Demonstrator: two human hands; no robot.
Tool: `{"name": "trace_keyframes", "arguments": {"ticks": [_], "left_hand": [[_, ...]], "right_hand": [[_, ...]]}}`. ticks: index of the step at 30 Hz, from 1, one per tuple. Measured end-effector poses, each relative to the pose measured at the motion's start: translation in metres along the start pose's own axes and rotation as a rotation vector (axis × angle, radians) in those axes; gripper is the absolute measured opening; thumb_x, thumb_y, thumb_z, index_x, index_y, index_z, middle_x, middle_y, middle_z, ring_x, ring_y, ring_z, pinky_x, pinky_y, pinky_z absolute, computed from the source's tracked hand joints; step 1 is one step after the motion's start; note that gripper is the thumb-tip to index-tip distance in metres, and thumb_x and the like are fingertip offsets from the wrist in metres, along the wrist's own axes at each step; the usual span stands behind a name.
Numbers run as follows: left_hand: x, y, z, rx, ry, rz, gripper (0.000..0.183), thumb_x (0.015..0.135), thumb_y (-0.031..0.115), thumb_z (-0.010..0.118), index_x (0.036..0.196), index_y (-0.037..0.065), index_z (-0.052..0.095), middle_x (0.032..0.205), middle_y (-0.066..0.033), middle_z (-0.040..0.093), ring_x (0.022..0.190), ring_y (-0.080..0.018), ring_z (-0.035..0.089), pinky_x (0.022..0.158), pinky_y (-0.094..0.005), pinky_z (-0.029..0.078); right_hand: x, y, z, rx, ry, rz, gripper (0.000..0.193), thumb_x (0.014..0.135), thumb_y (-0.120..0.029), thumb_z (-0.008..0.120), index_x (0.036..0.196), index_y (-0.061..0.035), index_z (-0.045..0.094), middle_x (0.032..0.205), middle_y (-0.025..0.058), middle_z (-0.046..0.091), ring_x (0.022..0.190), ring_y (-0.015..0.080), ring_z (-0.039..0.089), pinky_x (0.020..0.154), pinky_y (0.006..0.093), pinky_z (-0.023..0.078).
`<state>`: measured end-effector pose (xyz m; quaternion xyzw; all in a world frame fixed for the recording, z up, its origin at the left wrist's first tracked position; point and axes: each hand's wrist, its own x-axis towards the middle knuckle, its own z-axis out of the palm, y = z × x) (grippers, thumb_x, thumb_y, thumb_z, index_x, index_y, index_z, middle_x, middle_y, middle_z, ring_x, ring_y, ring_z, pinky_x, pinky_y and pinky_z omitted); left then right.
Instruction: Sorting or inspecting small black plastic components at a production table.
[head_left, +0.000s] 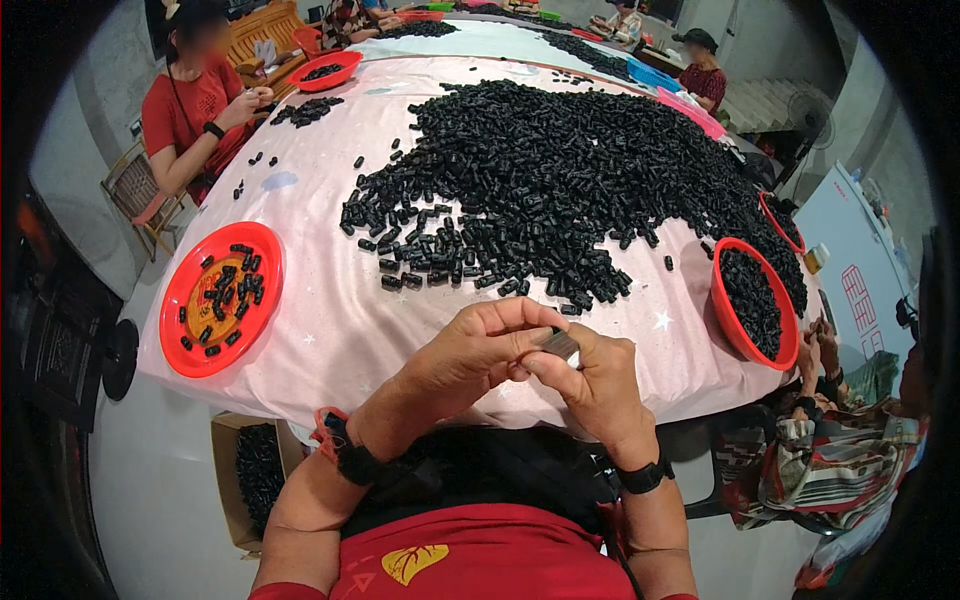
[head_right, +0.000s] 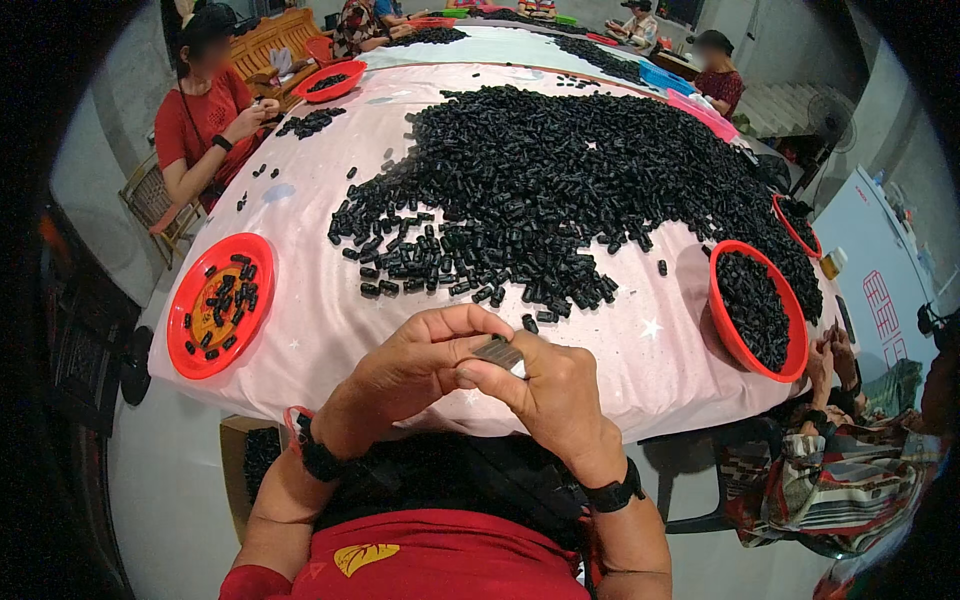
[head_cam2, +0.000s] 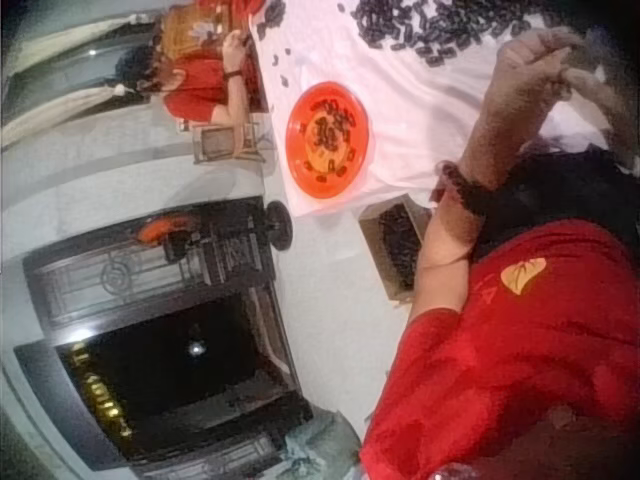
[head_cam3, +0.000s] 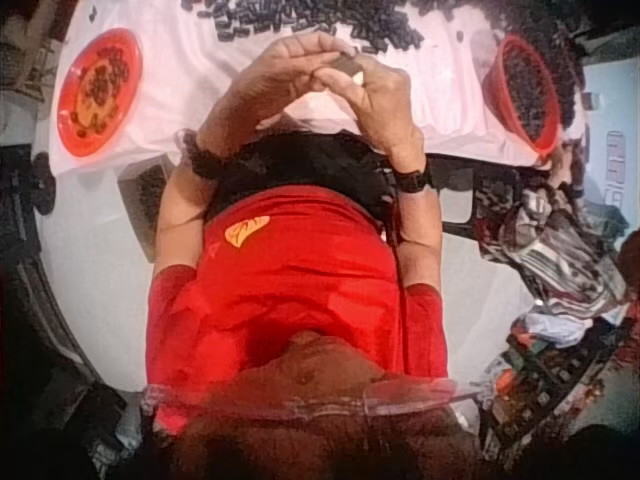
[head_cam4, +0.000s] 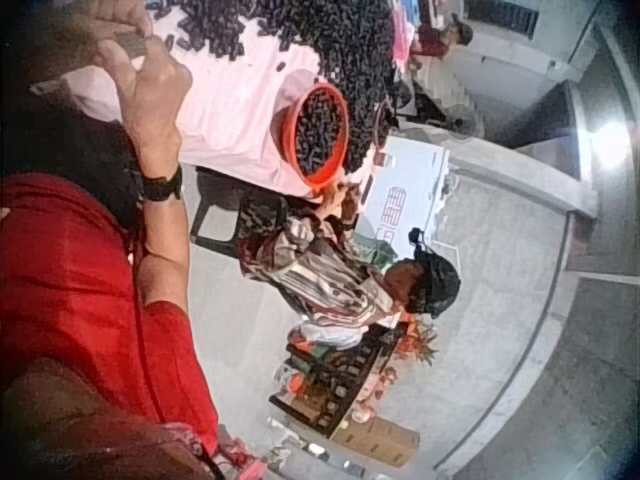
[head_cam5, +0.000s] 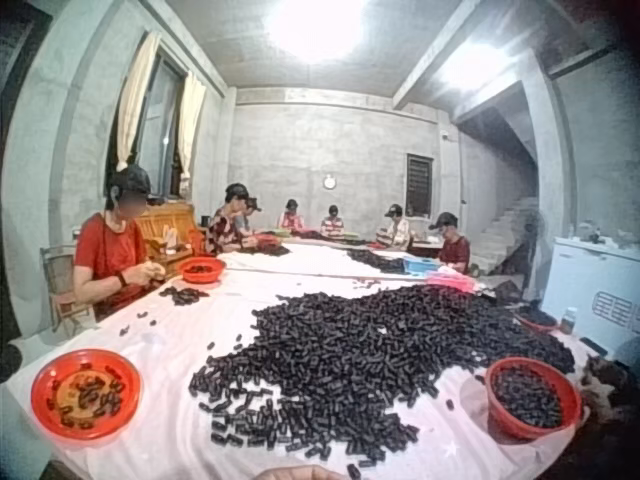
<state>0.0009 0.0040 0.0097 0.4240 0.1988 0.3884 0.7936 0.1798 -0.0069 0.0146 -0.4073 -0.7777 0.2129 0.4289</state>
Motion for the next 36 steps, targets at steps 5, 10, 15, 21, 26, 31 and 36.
{"name": "trace_keyframes", "arguments": {"ticks": [5, 10, 15, 21, 26, 31, 36], "left_hand": [[0.0, -0.001, 0.001, -0.023, -0.019, 0.008, 0.028, 0.093, 0.014, 0.056, 0.117, 0.001, 0.053, 0.104, -0.0043, 0.062, 0.094, -0.0091, 0.061, 0.082, -0.0223, 0.05], [0.002, -0.003, 0.001, -0.036, 0.02, -0.002, 0.027, 0.093, 0.015, 0.055, 0.117, 0.002, 0.054, 0.102, -0.0037, 0.062, 0.088, -0.0083, 0.061, 0.078, -0.0215, 0.049], [0.0, 0.003, 0.003, -0.09, -0.001, -0.006, 0.027, 0.093, 0.016, 0.056, 0.117, 0.003, 0.054, 0.093, 0.0002, 0.059, 0.076, -0.005, 0.055, 0.071, -0.0191, 0.047], [0.001, 0.0, 0.003, -0.122, 0.007, 0.0, 0.023, 0.092, 0.016, 0.059, 0.112, 0.006, 0.054, 0.087, 0.0028, 0.056, 0.068, -0.0038, 0.05, 0.066, -0.0176, 0.044], [0.003, -0.002, 0.002, -0.091, 0.017, 0.006, 0.022, 0.092, 0.016, 0.059, 0.111, 0.007, 0.054, 0.088, 0.003, 0.056, 0.068, -0.0035, 0.05, 0.066, -0.0176, 0.044], [0.002, 0.001, 0.003, -0.105, 0.013, -0.018, 0.024, 0.092, 0.019, 0.059, 0.112, 0.007, 0.053, 0.091, 0.0025, 0.056, 0.069, -0.0026, 0.049, 0.064, -0.0168, 0.043], [0.001, 0.002, 0.002, -0.143, 0.037, -0.015, 0.027, 0.092, 0.018, 0.058, 0.115, 0.006, 0.052, 0.089, 0.0014, 0.056, 0.072, -0.0029, 0.05, 0.064, -0.0168, 0.043]], "right_hand": [[-0.002, 0.005, -0.003, -0.051, -0.003, 0.026, 0.036, 0.076, -0.038, 0.075, 0.077, -0.0028, 0.064, 0.056, 0.0109, 0.059, 0.048, 0.0236, 0.06, 0.045, 0.0317, 0.045], [-0.001, 0.004, 0.002, 0.004, 0.014, 0.013, 0.037, 0.074, -0.037, 0.076, 0.075, -0.0024, 0.062, 0.057, 0.0111, 0.06, 0.049, 0.024, 0.06, 0.045, 0.0317, 0.045], [-0.004, 0.004, -0.011, 0.04, 0.076, 0.082, 0.028, 0.078, -0.026, 0.075, 0.078, -0.0019, 0.06, 0.061, 0.0078, 0.06, 0.053, 0.0122, 0.057, 0.049, 0.0259, 0.044], [0.001, -0.01, -0.011, 0.245, 0.127, 0.092, 0.021, 0.08, -0.017, 0.073, 0.091, -0.0019, 0.062, 0.073, 0.0012, 0.063, 0.065, 0.0053, 0.054, 0.058, 0.02, 0.043], [0.002, -0.008, -0.008, 0.274, 0.112, 0.124, 0.017, 0.084, -0.014, 0.068, 0.094, -0.0007, 0.064, 0.077, 0.0015, 0.064, 0.067, 0.0051, 0.054, 0.061, 0.0208, 0.044], [0.004, -0.011, -0.01, 0.372, 0.094, 0.14, 0.016, 0.087, -0.014, 0.064, 0.096, -0.0002, 0.065, 0.078, 0.0008, 0.064, 0.07, 0.0058, 0.055, 0.066, 0.0211, 0.044], [0.003, -0.008, -0.008, 0.384, 0.095, 0.113, 0.016, 0.087, -0.013, 0.064, 0.096, -0.0001, 0.064, 0.078, 0.001, 0.063, 0.071, 0.0056, 0.054, 0.066, 0.0212, 0.043]]}}
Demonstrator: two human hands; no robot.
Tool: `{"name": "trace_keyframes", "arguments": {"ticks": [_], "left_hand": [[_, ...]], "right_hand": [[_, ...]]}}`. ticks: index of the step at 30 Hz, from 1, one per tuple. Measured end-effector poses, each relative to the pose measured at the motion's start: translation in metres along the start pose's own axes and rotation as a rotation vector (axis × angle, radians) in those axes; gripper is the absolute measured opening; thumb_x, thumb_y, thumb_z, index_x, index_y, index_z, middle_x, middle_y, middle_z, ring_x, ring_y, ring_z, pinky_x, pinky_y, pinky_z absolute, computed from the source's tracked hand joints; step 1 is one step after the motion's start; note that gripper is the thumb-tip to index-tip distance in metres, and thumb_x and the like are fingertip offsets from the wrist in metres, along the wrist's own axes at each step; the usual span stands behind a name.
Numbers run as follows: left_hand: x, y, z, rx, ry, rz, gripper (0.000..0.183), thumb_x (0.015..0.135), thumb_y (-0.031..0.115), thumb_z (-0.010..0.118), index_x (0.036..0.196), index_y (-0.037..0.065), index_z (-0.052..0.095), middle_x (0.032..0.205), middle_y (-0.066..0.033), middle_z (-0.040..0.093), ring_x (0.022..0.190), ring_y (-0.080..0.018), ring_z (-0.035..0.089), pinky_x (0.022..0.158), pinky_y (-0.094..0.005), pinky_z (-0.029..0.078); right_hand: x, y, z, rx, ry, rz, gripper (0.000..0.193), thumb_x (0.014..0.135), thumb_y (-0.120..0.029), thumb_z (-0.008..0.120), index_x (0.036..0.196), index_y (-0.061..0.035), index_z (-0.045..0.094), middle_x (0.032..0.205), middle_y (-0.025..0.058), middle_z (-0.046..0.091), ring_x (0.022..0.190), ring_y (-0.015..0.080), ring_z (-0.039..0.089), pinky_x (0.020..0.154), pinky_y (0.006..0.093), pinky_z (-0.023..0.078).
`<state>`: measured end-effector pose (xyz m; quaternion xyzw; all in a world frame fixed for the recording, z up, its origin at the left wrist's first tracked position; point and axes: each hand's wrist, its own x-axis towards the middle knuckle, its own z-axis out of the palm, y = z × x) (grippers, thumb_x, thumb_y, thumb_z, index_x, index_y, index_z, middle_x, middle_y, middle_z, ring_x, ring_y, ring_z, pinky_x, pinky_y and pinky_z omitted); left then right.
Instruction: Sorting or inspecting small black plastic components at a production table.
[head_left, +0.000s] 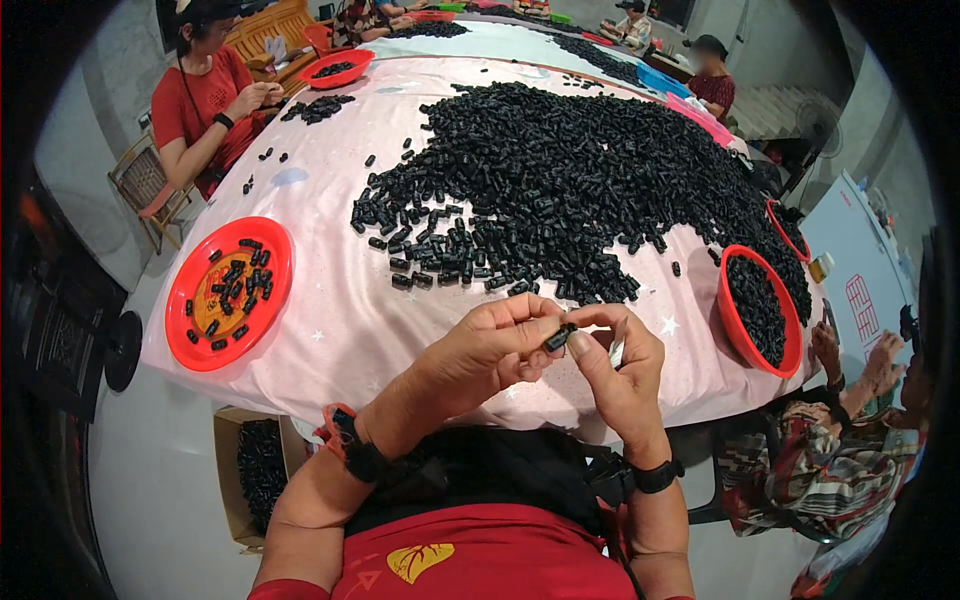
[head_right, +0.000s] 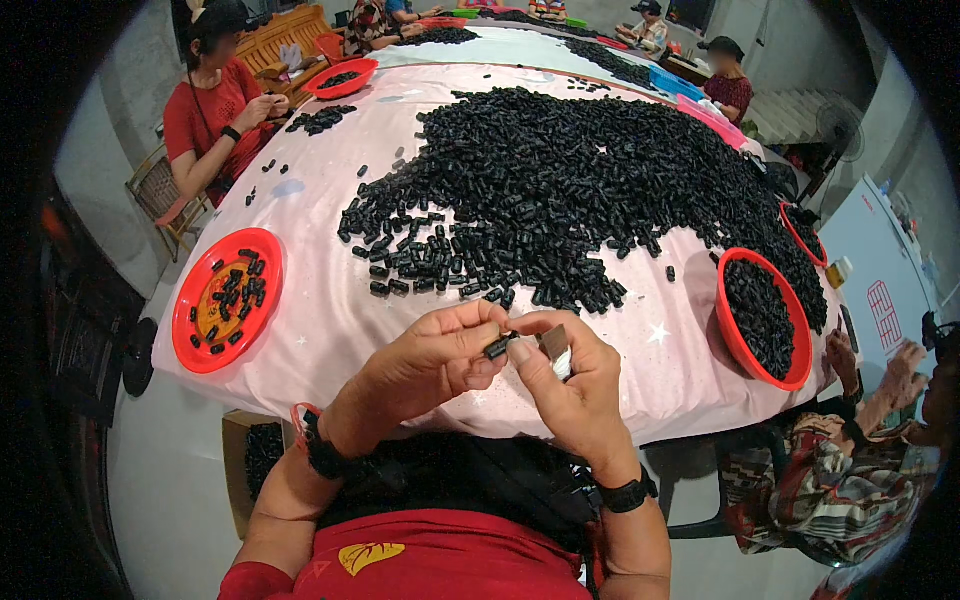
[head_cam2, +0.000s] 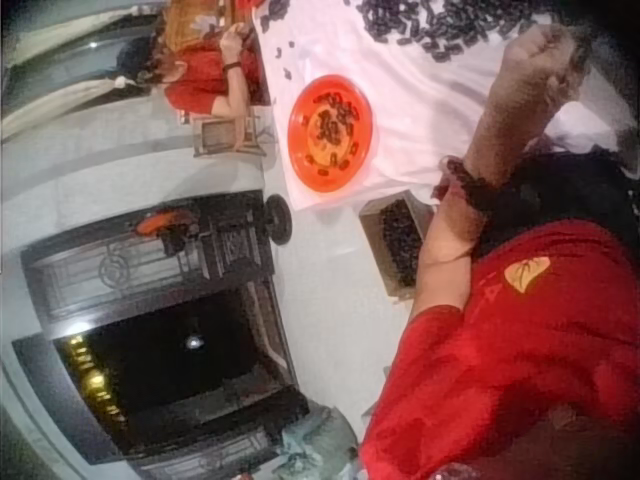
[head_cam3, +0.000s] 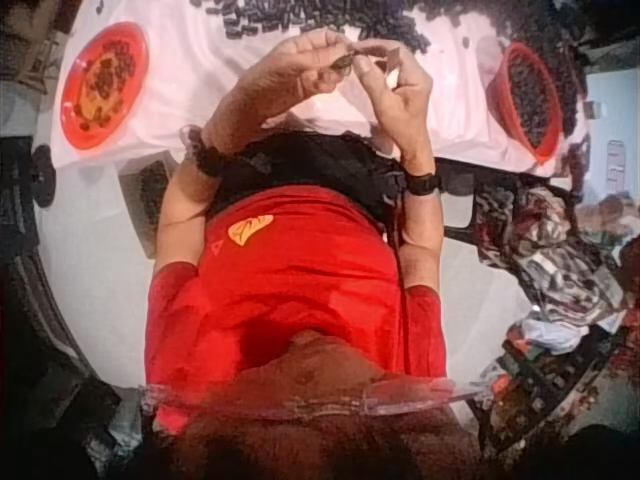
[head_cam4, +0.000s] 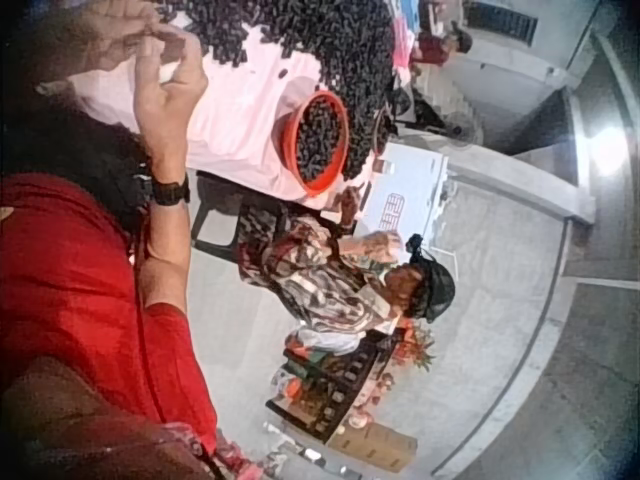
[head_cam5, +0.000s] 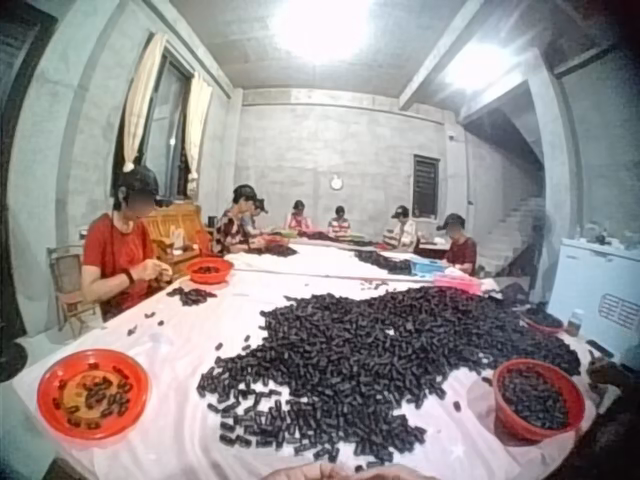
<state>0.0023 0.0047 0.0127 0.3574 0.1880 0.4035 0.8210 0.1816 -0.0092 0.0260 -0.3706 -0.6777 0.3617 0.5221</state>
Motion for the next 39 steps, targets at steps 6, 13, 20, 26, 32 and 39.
{"name": "trace_keyframes", "arguments": {"ticks": [6, 13, 20, 26, 32, 39], "left_hand": [[0.0, 0.003, 0.009, 0.092, 0.027, 0.125, 0.028, 0.092, 0.016, 0.059, 0.116, 0.004, 0.054, 0.087, 0.0011, 0.057, 0.071, -0.0036, 0.049, 0.064, -0.0172, 0.042], [0.0, 0.002, 0.004, 0.219, 0.081, 0.164, 0.022, 0.092, 0.014, 0.059, 0.11, 0.003, 0.06, 0.085, 0.0024, 0.057, 0.069, -0.0041, 0.048, 0.062, -0.0176, 0.041], [0.0, 0.0, 0.003, 0.204, 0.047, 0.158, 0.021, 0.096, 0.013, 0.051, 0.112, 0.002, 0.058, 0.088, 0.0012, 0.059, 0.074, -0.0045, 0.051, 0.069, -0.0207, 0.042], [-0.002, 0.002, 0.009, 0.191, 0.015, 0.093, 0.022, 0.097, 0.014, 0.048, 0.113, 0.002, 0.057, 0.089, 0.0014, 0.059, 0.072, -0.0036, 0.05, 0.066, -0.0194, 0.042], [-0.003, 0.002, 0.01, 0.186, -0.008, 0.07, 0.023, 0.097, 0.015, 0.049, 0.115, 0.003, 0.056, 0.088, 0.0025, 0.059, 0.07, -0.0022, 0.05, 0.063, -0.0177, 0.042], [-0.001, -0.001, 0.006, 0.209, -0.013, 0.07, 0.024, 0.096, 0.016, 0.051, 0.116, 0.002, 0.056, 0.09, 0.003, 0.06, 0.072, -0.0011, 0.051, 0.062, -0.016, 0.041]], "right_hand": [[-0.001, -0.002, 0.002, -0.042, 0.147, 0.011, 0.015, 0.085, -0.014, 0.067, 0.091, -0.0005, 0.064, 0.076, 0.0004, 0.063, 0.069, 0.004, 0.052, 0.064, 0.0204, 0.043], [-0.006, -0.003, 0.003, -0.151, 0.086, -0.034, 0.015, 0.082, -0.012, 0.071, 0.087, -0.0003, 0.063, 0.066, 0.0001, 0.064, 0.06, 0.0034, 0.055, 0.053, 0.0189, 0.042], [-0.004, -0.007, 0.001, -0.3, -0.015, -0.064, 0.024, 0.08, -0.02, 0.075, 0.081, -0.0014, 0.061, 0.068, 0.0057, 0.066, 0.062, 0.0075, 0.063, 0.05, 0.0213, 0.046], [-0.003, -0.003, -0.002, -0.387, -0.032, -0.059, 0.035, 0.076, -0.031, 0.078, 0.078, -0.0024, 0.059, 0.063, 0.0064, 0.061, 0.053, 0.012, 0.059, 0.048, 0.0247, 0.045], [-0.002, 0.0, -0.004, -0.395, -0.025, -0.083, 0.04, 0.074, -0.037, 0.079, 0.077, -0.0023, 0.057, 0.059, 0.0078, 0.058, 0.05, 0.0149, 0.057, 0.046, 0.0273, 0.044], [-0.003, 0.007, -0.002, -0.421, -0.022, -0.094, 0.043, 0.072, -0.04, 0.078, 0.077, -0.0029, 0.058, 0.057, 0.0098, 0.058, 0.048, 0.0203, 0.058, 0.045, 0.0294, 0.044]]}}
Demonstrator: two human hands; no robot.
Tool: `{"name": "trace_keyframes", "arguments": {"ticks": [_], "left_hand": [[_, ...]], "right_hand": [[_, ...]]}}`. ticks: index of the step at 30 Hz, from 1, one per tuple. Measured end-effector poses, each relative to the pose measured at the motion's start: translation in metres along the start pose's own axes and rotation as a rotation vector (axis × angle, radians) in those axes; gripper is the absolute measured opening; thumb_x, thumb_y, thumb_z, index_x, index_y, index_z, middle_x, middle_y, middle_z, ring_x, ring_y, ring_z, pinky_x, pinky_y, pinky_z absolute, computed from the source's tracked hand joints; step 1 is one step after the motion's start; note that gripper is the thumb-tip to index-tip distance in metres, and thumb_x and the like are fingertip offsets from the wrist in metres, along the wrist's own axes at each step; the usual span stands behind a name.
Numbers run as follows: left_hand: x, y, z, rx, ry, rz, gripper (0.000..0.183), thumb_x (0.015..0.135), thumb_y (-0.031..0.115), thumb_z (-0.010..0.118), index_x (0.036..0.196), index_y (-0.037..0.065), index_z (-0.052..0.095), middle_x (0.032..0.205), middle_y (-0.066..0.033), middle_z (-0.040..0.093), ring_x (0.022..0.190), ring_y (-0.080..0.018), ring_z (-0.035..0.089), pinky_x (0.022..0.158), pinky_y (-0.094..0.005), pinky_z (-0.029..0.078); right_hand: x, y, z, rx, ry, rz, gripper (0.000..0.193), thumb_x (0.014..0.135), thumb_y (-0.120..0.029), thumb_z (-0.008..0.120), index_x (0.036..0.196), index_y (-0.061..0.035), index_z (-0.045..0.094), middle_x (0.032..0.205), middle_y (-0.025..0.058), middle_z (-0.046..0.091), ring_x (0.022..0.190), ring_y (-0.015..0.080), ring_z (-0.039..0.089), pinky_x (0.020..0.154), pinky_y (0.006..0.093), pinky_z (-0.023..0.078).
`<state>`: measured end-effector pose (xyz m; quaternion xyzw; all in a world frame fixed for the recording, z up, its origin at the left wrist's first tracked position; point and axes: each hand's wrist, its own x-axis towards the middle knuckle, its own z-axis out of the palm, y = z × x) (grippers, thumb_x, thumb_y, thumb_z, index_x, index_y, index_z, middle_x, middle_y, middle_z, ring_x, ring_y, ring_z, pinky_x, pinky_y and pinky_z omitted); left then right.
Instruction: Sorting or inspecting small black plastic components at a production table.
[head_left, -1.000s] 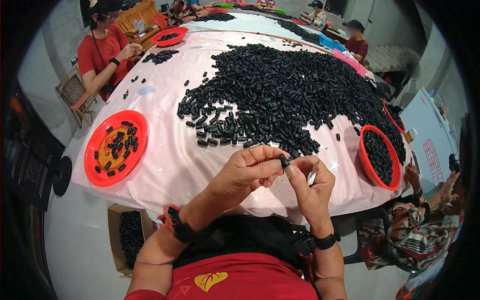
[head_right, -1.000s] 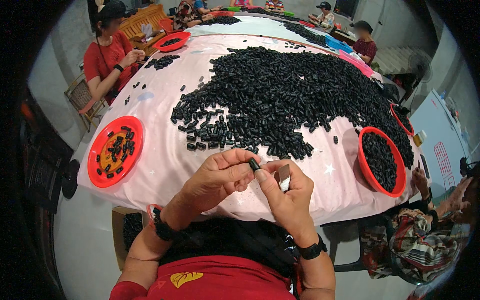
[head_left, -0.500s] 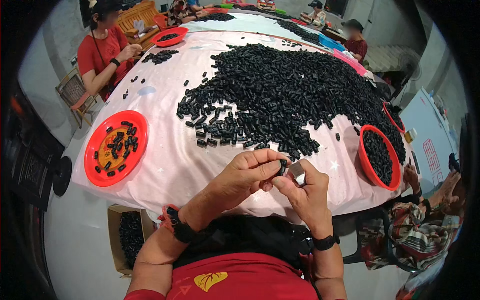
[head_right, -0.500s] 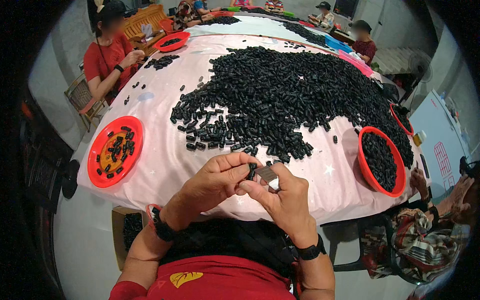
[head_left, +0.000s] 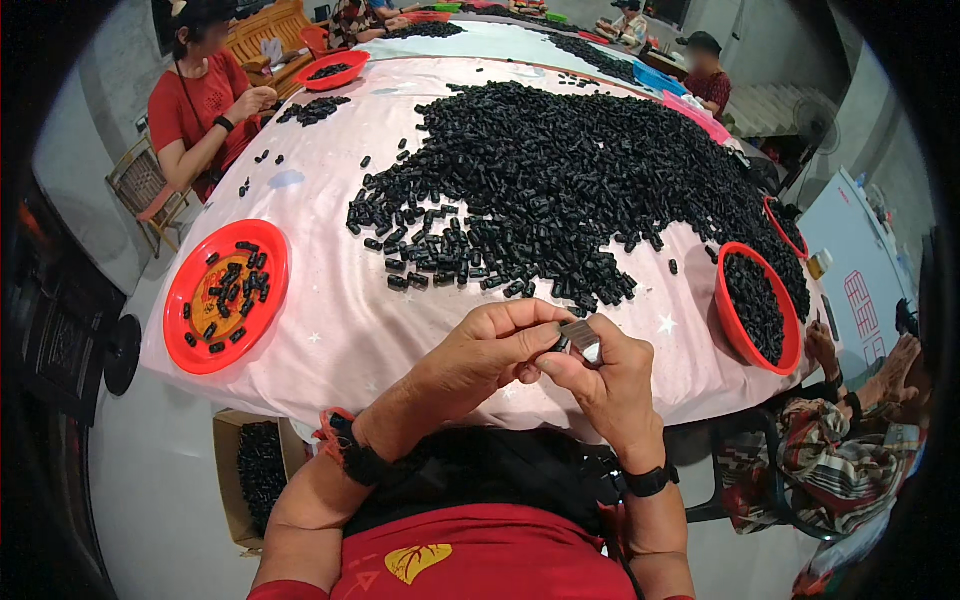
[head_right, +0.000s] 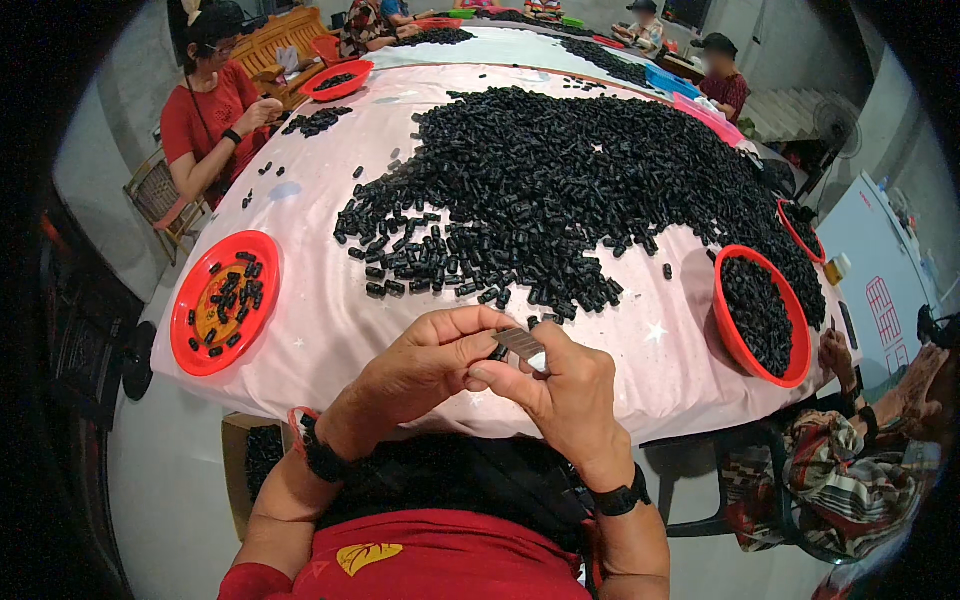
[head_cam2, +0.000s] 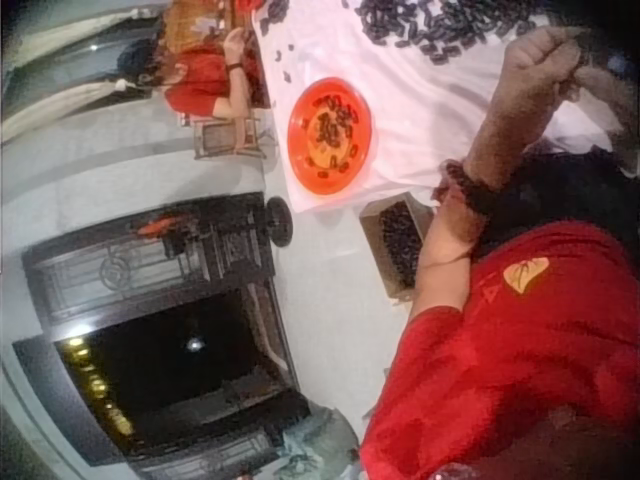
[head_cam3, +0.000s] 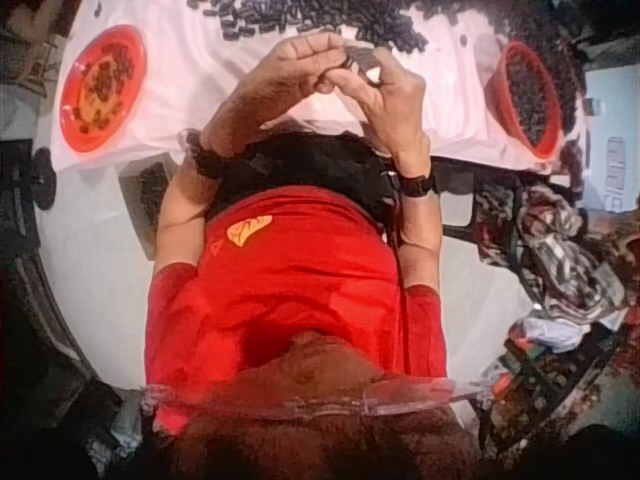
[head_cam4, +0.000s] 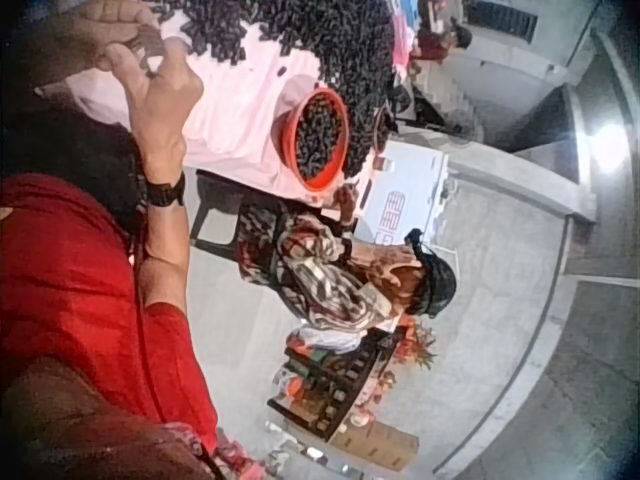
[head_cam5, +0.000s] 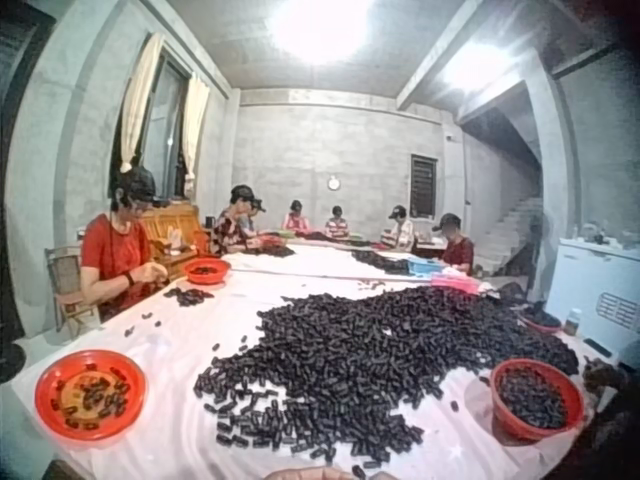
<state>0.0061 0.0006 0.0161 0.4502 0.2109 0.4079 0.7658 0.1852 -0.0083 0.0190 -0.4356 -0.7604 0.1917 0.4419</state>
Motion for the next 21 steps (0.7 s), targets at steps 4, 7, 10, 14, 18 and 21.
{"name": "trace_keyframes", "arguments": {"ticks": [4, 7, 10, 14, 18, 21], "left_hand": [[0.0004, -0.0018, -0.0002, 0.003, 0.017, -0.005, 0.025, 0.096, 0.017, 0.052, 0.115, 0.002, 0.056, 0.089, 0.0035, 0.059, 0.071, -0.0009, 0.05, 0.061, -0.0162, 0.04], [0.0006, -0.0003, -0.0016, 0.037, -0.011, 0.013, 0.024, 0.096, 0.017, 0.052, 0.115, 0.002, 0.056, 0.087, 0.004, 0.058, 0.068, -0.0006, 0.047, 0.061, -0.0162, 0.038], [0.0019, -0.0014, -0.0012, 0.054, 0.023, 0.017, 0.024, 0.096, 0.017, 0.052, 0.114, 0.002, 0.057, 0.086, 0.0042, 0.057, 0.067, -0.0006, 0.045, 0.061, -0.0161, 0.038], [0.0001, 0.0001, -0.0014, 0.057, 0.02, 0.01, 0.023, 0.095, 0.016, 0.052, 0.113, 0.002, 0.057, 0.086, 0.0043, 0.057, 0.068, -0.0008, 0.046, 0.061, -0.0161, 0.038], [0.0003, -0.0008, -0.0016, 0.046, 0.007, 0.012, 0.023, 0.095, 0.015, 0.052, 0.113, 0.002, 0.057, 0.086, 0.004, 0.058, 0.069, -0.0009, 0.046, 0.062, -0.0161, 0.039], [0.0003, -0.0012, -0.0018, 0.04, 0.011, 0.003, 0.024, 0.095, 0.016, 0.053, 0.114, 0.002, 0.056, 0.087, 0.0036, 0.058, 0.07, -0.0011, 0.047, 0.063, -0.0161, 0.04]], "right_hand": [[0.0001, 0.0004, 0.0012, -0.033, 0.006, -0.018, 0.043, 0.072, -0.041, 0.078, 0.076, -0.0033, 0.059, 0.057, 0.0098, 0.058, 0.047, 0.0228, 0.059, 0.044, 0.0301, 0.044], [0.0004, 0.0, 0.0002, -0.11, -0.004, -0.035, 0.043, 0.072, -0.042, 0.077, 0.076, -0.0036, 0.059, 0.056, 0.0101, 0.058, 0.047, 0.0245, 0.059, 0.044, 0.0309, 0.044], [-0.0005, 0.0023, 0.0034, -0.122, 0.015, -0.067, 0.043, 0.072, -0.043, 0.077, 0.076, -0.004, 0.059, 0.056, 0.0105, 0.057, 0.047, 0.0257, 0.058, 0.043, 0.0316, 0.043], [-0.0009, 0.0007, 0.0008, -0.111, 0.011, -0.052, 0.043, 0.073, -0.043, 0.076, 0.074, -0.004, 0.058, 0.055, 0.0109, 0.057, 0.047, 0.0258, 0.059, 0.043, 0.0317, 0.043], [-0.0003, 0.003, 0.0021, -0.088, 0.014, -0.053, 0.043, 0.073, -0.043, 0.075, 0.074, -0.0038, 0.058, 0.055, 0.0109, 0.057, 0.047, 0.0256, 0.059, 0.043, 0.0318, 0.043], [-0.0005, 0.004, 0.0024, -0.086, 0.002, -0.036, 0.044, 0.073, -0.043, 0.075, 0.074, -0.0036, 0.058, 0.055, 0.0106, 0.056, 0.046, 0.0249, 0.058, 0.043, 0.0316, 0.043]]}}
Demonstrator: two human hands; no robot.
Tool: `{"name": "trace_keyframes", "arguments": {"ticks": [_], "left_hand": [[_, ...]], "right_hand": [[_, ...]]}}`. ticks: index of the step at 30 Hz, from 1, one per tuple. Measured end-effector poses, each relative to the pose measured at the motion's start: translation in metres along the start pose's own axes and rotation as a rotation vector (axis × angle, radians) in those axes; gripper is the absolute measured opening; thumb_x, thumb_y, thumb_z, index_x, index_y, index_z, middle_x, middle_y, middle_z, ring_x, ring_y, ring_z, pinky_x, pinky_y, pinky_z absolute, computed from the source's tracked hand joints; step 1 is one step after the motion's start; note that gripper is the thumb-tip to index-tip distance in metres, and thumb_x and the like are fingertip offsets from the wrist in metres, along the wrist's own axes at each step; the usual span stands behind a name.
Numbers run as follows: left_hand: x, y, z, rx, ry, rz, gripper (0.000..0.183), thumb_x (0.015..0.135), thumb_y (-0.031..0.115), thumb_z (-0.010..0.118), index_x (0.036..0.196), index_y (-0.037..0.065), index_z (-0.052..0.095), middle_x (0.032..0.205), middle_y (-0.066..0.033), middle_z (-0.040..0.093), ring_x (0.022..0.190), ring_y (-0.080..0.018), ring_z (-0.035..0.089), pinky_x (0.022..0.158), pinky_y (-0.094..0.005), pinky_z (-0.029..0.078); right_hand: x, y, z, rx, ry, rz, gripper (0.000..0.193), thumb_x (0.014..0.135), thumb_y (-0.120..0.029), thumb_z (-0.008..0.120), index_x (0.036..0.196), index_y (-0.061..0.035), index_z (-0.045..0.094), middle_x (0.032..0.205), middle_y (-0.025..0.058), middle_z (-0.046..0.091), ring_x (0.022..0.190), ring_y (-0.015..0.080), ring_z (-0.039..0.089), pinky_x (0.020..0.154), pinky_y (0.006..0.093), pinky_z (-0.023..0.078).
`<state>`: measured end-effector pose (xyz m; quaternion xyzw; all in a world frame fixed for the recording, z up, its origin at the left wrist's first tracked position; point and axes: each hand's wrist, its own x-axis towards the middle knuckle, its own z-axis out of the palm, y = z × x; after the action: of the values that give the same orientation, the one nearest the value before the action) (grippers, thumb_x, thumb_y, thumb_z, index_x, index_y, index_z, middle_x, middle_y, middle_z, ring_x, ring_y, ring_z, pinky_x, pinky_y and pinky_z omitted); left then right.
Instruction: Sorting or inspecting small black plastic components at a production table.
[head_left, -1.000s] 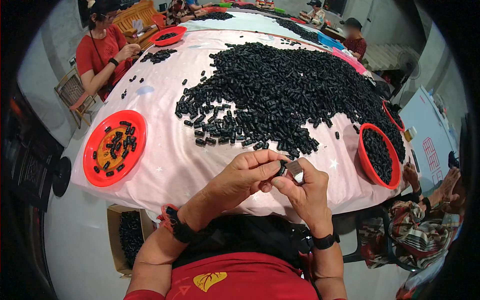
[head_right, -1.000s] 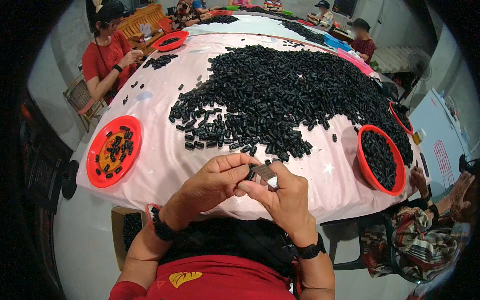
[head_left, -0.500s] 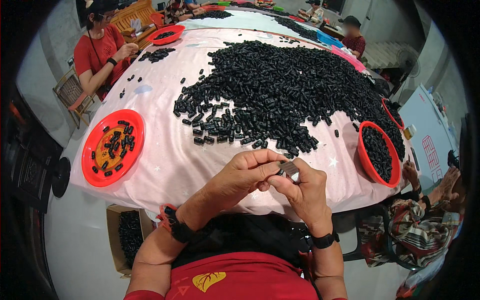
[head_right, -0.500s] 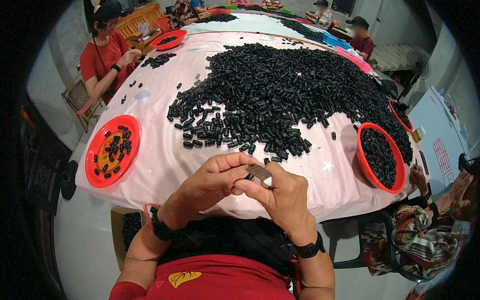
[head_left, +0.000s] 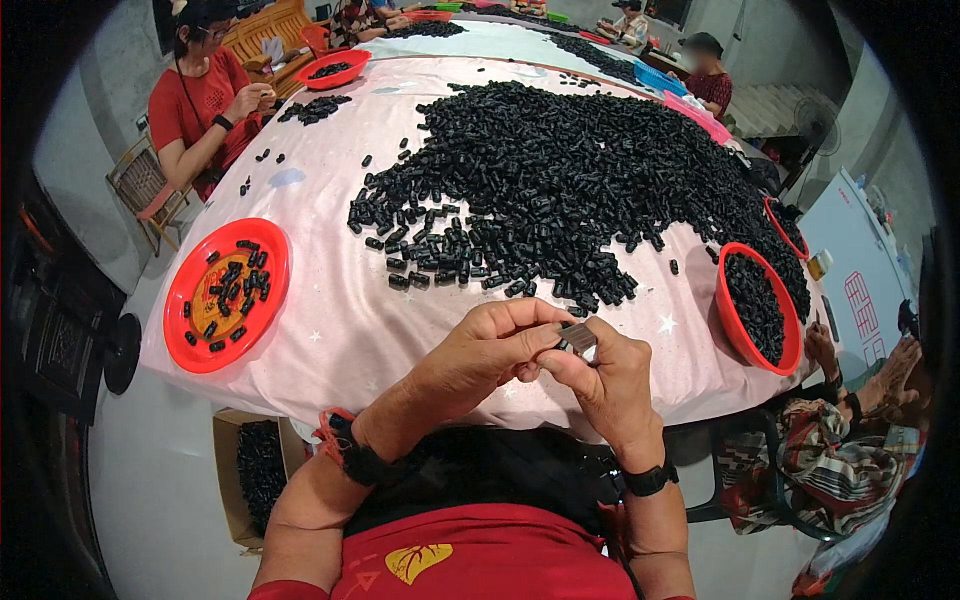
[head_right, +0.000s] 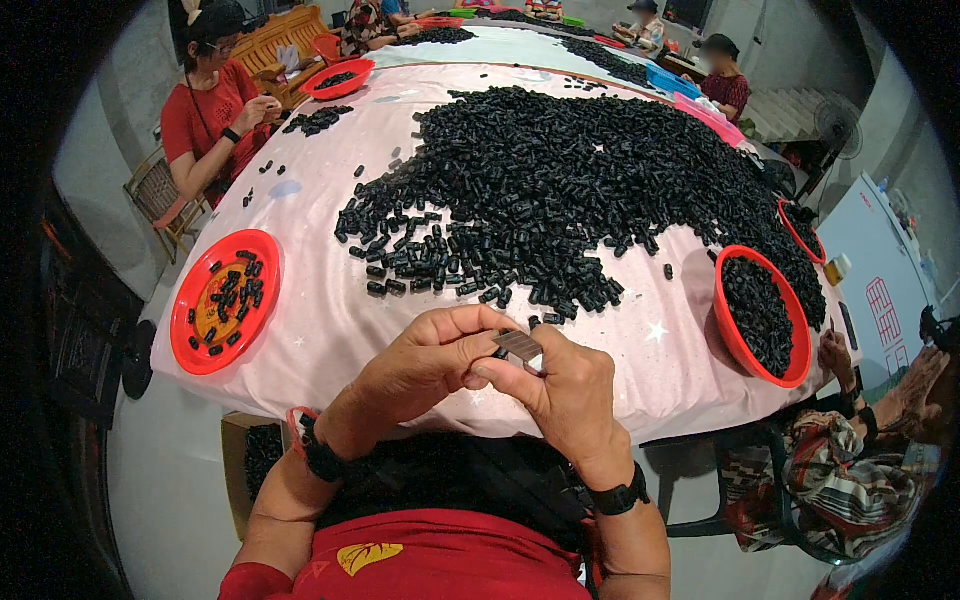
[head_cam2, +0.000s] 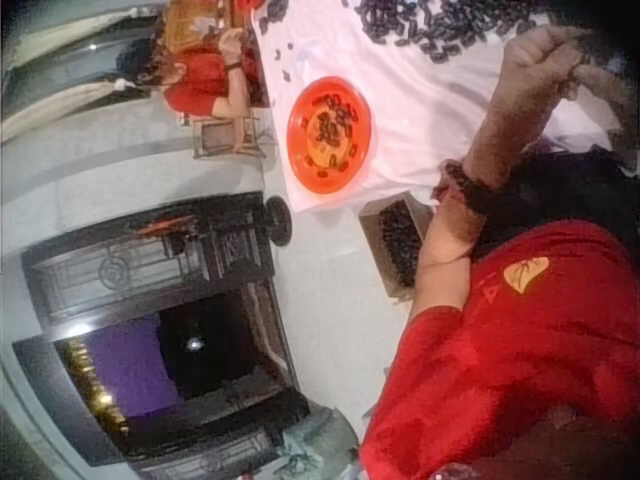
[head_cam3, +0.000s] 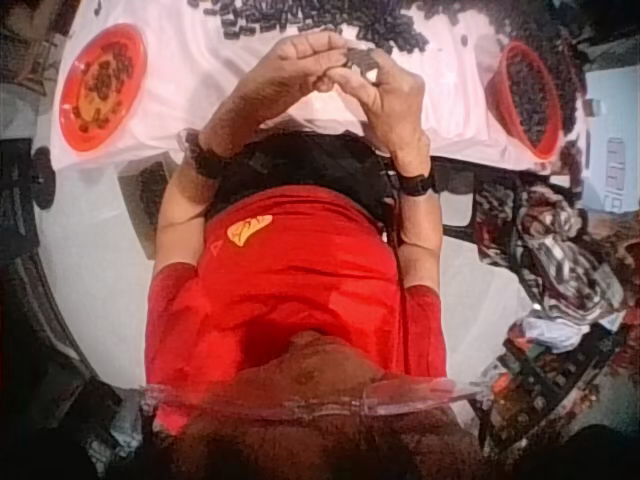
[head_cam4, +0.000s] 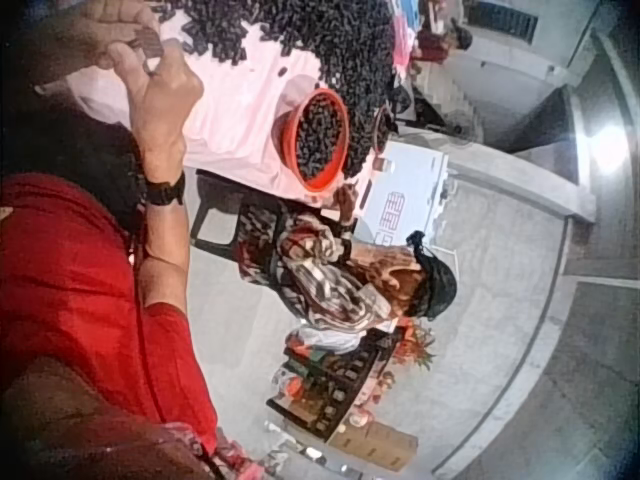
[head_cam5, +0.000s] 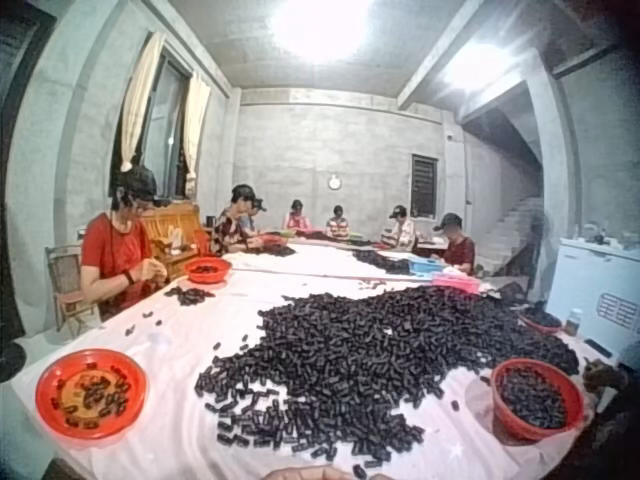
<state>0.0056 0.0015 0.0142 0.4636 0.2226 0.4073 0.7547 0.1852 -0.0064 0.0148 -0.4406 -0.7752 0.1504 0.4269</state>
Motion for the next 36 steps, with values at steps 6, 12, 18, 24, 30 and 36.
{"name": "trace_keyframes", "arguments": {"ticks": [6, 12, 18, 24, 30, 36], "left_hand": [[-0.001, 0.0019, 0.0002, 0.009, 0.0, 0.003, 0.024, 0.095, 0.016, 0.052, 0.115, 0.001, 0.056, 0.088, 0.0031, 0.058, 0.072, -0.0013, 0.049, 0.063, -0.0161, 0.041], [-0.0002, 0.0013, -0.0007, 0.011, -0.026, 0.009, 0.024, 0.095, 0.017, 0.052, 0.114, 0.001, 0.056, 0.088, 0.0035, 0.058, 0.072, -0.0014, 0.049, 0.064, -0.0168, 0.041], [0.0011, -0.002, -0.0016, 0.002, -0.018, 0.015, 0.023, 0.096, 0.017, 0.052, 0.113, 0.003, 0.056, 0.088, 0.0036, 0.058, 0.071, -0.0009, 0.048, 0.063, -0.0164, 0.04], [-0.0016, 0.002, -0.0003, -0.018, -0.008, -0.001, 0.023, 0.096, 0.016, 0.052, 0.114, 0.003, 0.056, 0.089, 0.0034, 0.059, 0.07, -0.0006, 0.048, 0.063, -0.016, 0.041], [0.0001, -0.0021, -0.002, -0.039, -0.03, -0.005, 0.023, 0.096, 0.016, 0.052, 0.114, 0.002, 0.056, 0.09, 0.0033, 0.059, 0.071, -0.0005, 0.049, 0.064, -0.0157, 0.042], [-0.0005, -0.0011, -0.0013, -0.037, -0.015, -0.001, 0.023, 0.096, 0.015, 0.052, 0.115, 0.002, 0.056, 0.09, 0.0032, 0.059, 0.07, -0.0005, 0.049, 0.065, -0.0158, 0.043]], "right_hand": [[0.0004, -0.0018, 0.0009, 0.058, -0.007, 0.008, 0.043, 0.074, -0.043, 0.075, 0.074, -0.0033, 0.058, 0.055, 0.0103, 0.055, 0.046, 0.0243, 0.056, 0.044, 0.0315, 0.042], [-0.0005, 0.0014, 0.0017, 0.059, -0.009, 0.005, 0.043, 0.075, -0.042, 0.075, 0.074, -0.0028, 0.058, 0.055, 0.0108, 0.056, 0.046, 0.0242, 0.057, 0.043, 0.0316, 0.042], [-0.0006, 0.0044, 0.0037, 0.038, -0.016, -0.026, 0.041, 0.076, -0.04, 0.075, 0.074, -0.0024, 0.059, 0.055, 0.0113, 0.057, 0.046, 0.024, 0.057, 0.043, 0.0316, 0.043], [-0.0005, -0.0029, 0.0039, 0.048, 0.037, -0.051, 0.042, 0.074, -0.041, 0.076, 0.073, -0.0028, 0.059, 0.055, 0.0113, 0.057, 0.047, 0.0247, 0.058, 0.044, 0.0318, 0.044], [-0.0008, 0.0022, 0.0017, 0.031, 0.017, -0.015, 0.043, 0.073, -0.043, 0.076, 0.073, -0.0028, 0.059, 0.055, 0.0114, 0.057, 0.047, 0.0257, 0.058, 0.044, 0.032, 0.043], [0.001, -0.0031, -0.0003, 0.007, 0.004, -0.017, 0.041, 0.075, -0.041, 0.075, 0.073, -0.0028, 0.058, 0.054, 0.0115, 0.056, 0.046, 0.0263, 0.058, 0.043, 0.0323, 0.043]]}}
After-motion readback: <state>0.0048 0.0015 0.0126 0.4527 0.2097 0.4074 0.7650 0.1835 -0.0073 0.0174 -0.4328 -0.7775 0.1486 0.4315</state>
